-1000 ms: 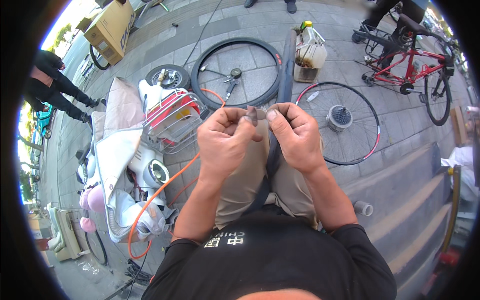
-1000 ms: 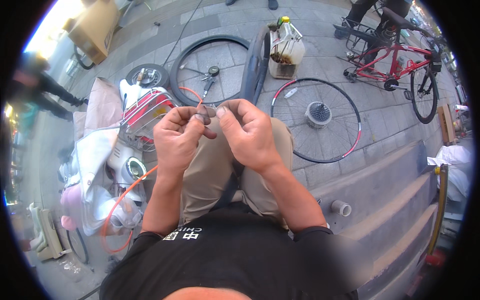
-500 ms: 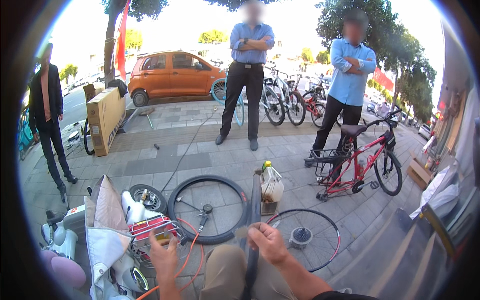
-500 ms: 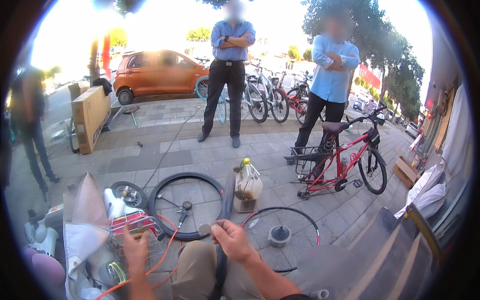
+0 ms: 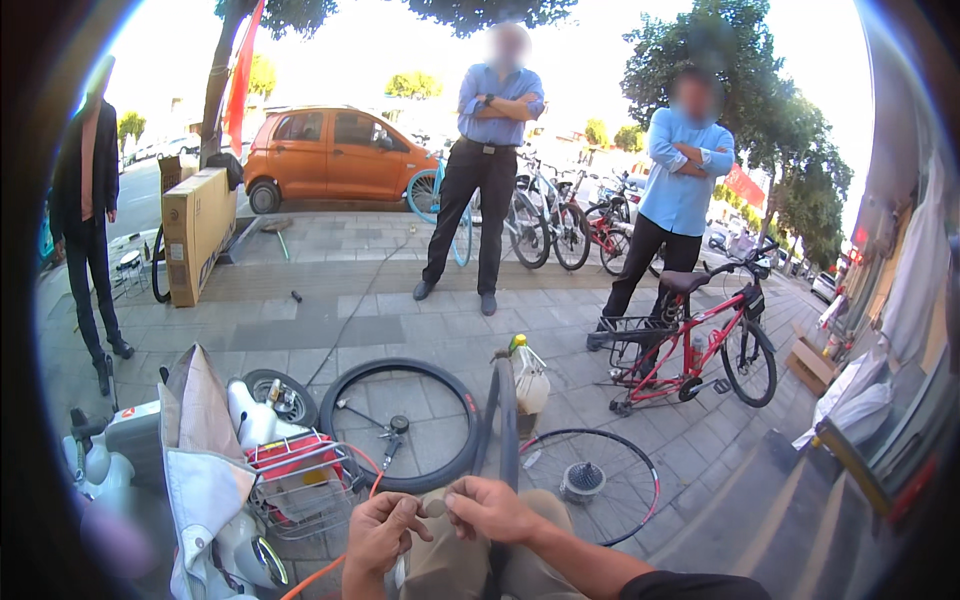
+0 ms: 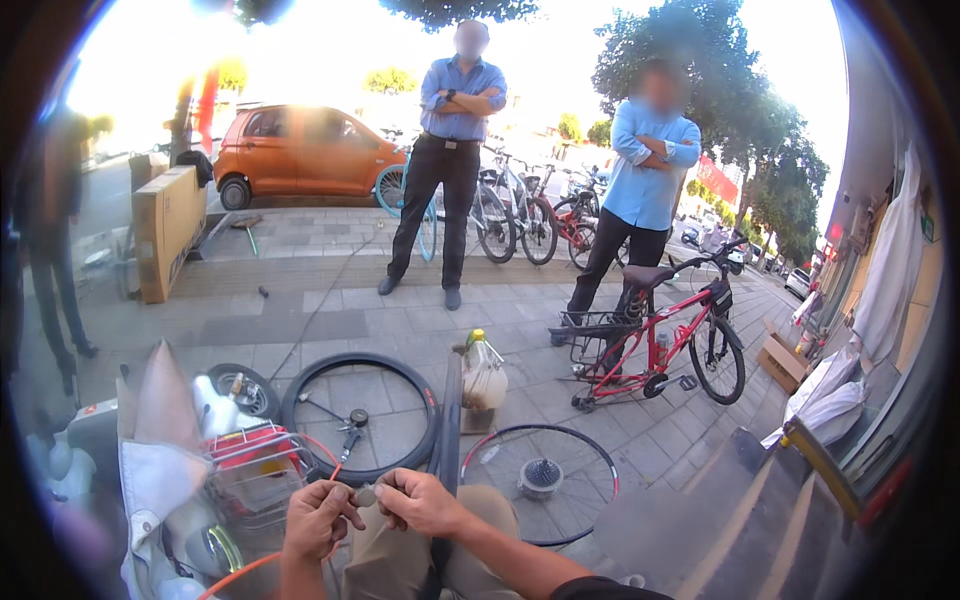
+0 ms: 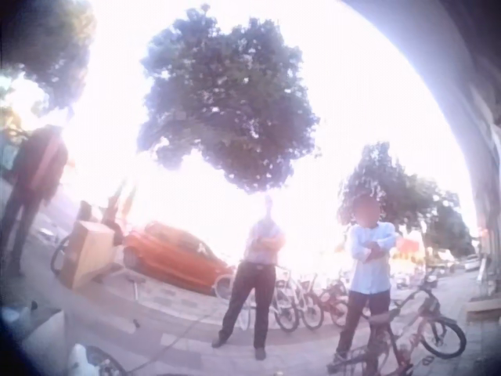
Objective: The person sits on the sidewalk and repairs a bicycle inner tube. They apply a patch to the tube, press it down, and then insert the inner tube into the tire casing.
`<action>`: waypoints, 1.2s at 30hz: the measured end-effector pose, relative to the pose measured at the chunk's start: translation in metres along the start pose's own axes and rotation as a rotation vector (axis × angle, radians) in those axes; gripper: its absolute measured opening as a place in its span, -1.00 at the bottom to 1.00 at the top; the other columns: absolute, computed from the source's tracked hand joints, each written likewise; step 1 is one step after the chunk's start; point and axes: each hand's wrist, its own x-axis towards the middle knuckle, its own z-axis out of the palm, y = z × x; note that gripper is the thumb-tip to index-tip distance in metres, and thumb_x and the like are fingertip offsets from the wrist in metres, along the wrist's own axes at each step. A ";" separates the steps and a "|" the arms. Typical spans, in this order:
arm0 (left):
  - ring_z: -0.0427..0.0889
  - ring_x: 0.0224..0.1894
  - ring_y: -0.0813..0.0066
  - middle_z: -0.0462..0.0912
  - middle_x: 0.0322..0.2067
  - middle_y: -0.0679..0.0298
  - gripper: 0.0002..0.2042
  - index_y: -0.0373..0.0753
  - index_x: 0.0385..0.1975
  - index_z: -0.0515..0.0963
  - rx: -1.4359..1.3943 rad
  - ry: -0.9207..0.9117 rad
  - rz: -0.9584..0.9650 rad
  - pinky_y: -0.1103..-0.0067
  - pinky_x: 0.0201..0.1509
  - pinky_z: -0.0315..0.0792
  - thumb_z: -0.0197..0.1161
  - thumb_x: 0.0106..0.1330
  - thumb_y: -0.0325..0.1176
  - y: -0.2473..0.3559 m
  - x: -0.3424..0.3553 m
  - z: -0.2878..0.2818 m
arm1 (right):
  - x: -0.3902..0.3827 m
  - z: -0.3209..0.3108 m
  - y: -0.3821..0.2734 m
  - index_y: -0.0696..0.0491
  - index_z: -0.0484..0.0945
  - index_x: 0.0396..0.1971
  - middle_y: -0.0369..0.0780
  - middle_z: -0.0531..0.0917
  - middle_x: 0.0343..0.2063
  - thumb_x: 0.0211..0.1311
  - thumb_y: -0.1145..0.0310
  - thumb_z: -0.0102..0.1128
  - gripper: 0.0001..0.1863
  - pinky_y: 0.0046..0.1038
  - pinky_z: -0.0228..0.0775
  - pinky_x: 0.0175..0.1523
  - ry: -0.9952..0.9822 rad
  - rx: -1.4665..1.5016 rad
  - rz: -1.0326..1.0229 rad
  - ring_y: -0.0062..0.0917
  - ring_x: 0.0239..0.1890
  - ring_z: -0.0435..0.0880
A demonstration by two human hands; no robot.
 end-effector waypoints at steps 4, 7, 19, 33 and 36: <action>0.71 -0.59 0.47 0.75 -0.44 0.08 -0.74 -0.41 -0.18 0.64 -0.017 -0.014 -0.034 0.70 -0.69 0.24 0.32 0.59 -0.26 -0.003 -0.006 0.001 | -0.002 0.004 0.001 0.23 0.57 -0.04 -0.28 0.66 -0.35 0.64 0.26 0.16 -0.72 -0.51 0.56 -0.35 -0.015 0.005 0.012 -0.60 -0.42 0.70; 0.65 -0.60 0.56 0.77 -0.45 0.07 -0.73 -0.40 -0.18 0.65 -0.023 -0.039 -0.072 0.71 -0.64 0.24 0.36 0.57 -0.26 -0.006 -0.008 -0.001 | -0.003 0.004 0.004 0.23 0.57 -0.04 -0.28 0.67 -0.36 0.63 0.26 0.17 -0.71 -0.50 0.57 -0.35 -0.013 0.012 0.029 -0.59 -0.43 0.71; 0.73 -0.49 0.47 0.76 -0.39 0.13 -0.76 -0.36 -0.12 0.62 -0.066 -0.023 -0.153 0.71 -0.61 0.23 0.34 0.56 -0.26 -0.011 0.006 0.019 | -0.012 -0.009 0.001 0.18 0.60 -0.02 -0.31 0.70 -0.39 0.61 0.24 0.21 -0.72 -0.54 0.57 -0.33 -0.044 0.091 0.079 -0.65 -0.44 0.70; 0.60 -0.51 0.67 0.78 -0.39 0.23 -0.78 -0.37 -0.12 0.70 0.100 -0.158 -0.355 0.70 -0.48 0.32 0.41 0.51 -0.31 -0.003 0.006 0.019 | -0.015 -0.023 0.014 0.16 0.63 -0.17 -0.30 0.70 -0.42 0.53 0.21 0.31 -0.73 -0.52 0.57 -0.43 -0.130 0.000 0.197 -0.63 -0.49 0.73; 0.68 -0.42 0.62 0.79 -0.37 0.25 -0.79 -0.40 -0.12 0.70 0.191 -0.162 -0.246 0.66 -0.37 0.48 0.39 0.52 -0.33 -0.006 0.006 0.029 | -0.020 -0.029 0.027 0.20 0.61 -0.06 -0.23 0.69 -0.36 0.53 0.26 0.30 -0.72 -0.47 0.62 -0.35 -0.097 0.159 0.287 -0.51 -0.44 0.76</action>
